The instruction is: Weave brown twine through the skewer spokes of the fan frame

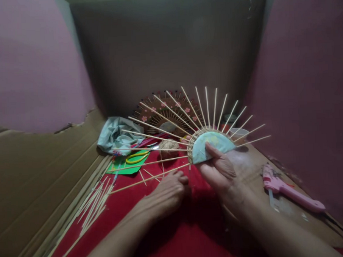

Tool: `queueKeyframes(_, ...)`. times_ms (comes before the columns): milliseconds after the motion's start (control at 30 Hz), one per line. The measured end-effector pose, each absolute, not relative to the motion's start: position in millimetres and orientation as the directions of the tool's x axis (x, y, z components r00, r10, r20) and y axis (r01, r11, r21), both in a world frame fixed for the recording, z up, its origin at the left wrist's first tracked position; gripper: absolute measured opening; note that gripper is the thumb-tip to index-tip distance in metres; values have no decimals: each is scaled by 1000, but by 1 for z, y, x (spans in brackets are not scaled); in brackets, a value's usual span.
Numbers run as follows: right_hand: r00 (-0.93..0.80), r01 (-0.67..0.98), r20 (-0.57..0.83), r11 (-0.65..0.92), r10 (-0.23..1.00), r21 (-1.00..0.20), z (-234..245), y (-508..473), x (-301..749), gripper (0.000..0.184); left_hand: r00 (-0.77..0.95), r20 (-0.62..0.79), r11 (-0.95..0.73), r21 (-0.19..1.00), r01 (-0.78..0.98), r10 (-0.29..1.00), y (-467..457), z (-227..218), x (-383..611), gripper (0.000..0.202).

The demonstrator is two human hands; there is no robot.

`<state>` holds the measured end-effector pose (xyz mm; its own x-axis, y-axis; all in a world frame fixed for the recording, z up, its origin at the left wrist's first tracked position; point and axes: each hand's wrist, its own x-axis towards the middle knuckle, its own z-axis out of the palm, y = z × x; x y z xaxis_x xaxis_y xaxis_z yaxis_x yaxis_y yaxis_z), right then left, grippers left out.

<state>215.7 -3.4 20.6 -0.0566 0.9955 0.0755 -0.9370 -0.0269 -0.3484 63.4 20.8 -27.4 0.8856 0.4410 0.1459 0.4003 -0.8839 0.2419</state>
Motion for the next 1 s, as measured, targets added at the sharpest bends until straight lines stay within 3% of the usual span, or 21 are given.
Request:
queueKeyframes(67,-39,-938,77,-10,996,-346,20,-5,216,20,799,261,-824,353,443,541,29,-19,55,12)
queueKeyframes(133,-23,-940,74,4,997,-341,21,-6,215,20,671,346,-710,586,391,656,35,-10,46,23)
queueKeyframes(200,-22,-939,61,1,998,-343,22,-9,212,21,586,318,-515,832,204,746,36,-3,42,31)
queueKeyframes(267,-35,-935,41,-18,999,-353,22,-10,210,23,574,248,-263,963,-58,780,31,0,46,30)
queueKeyframes(333,-43,-930,27,-30,999,-367,21,-12,209,25,588,210,-65,964,-257,781,24,-1,55,27)
queueKeyframes(433,-34,-922,17,-25,999,-387,17,-12,210,25,547,223,15,918,-397,807,17,-7,68,22)
queueKeyframes(533,-13,-920,-13,-17,1000,-392,12,-12,211,22,590,167,50,941,-334,790,16,-12,69,13)
queueKeyframes(733,11,-882,10,15,1000,-471,9,-20,204,19,619,-5,67,995,-77,785,11,0,57,22)
queueKeyframes(1000,-57,-803,73,-3,996,-596,-2,-21,203,22,662,0,87,991,-99,750,16,-1,56,28)
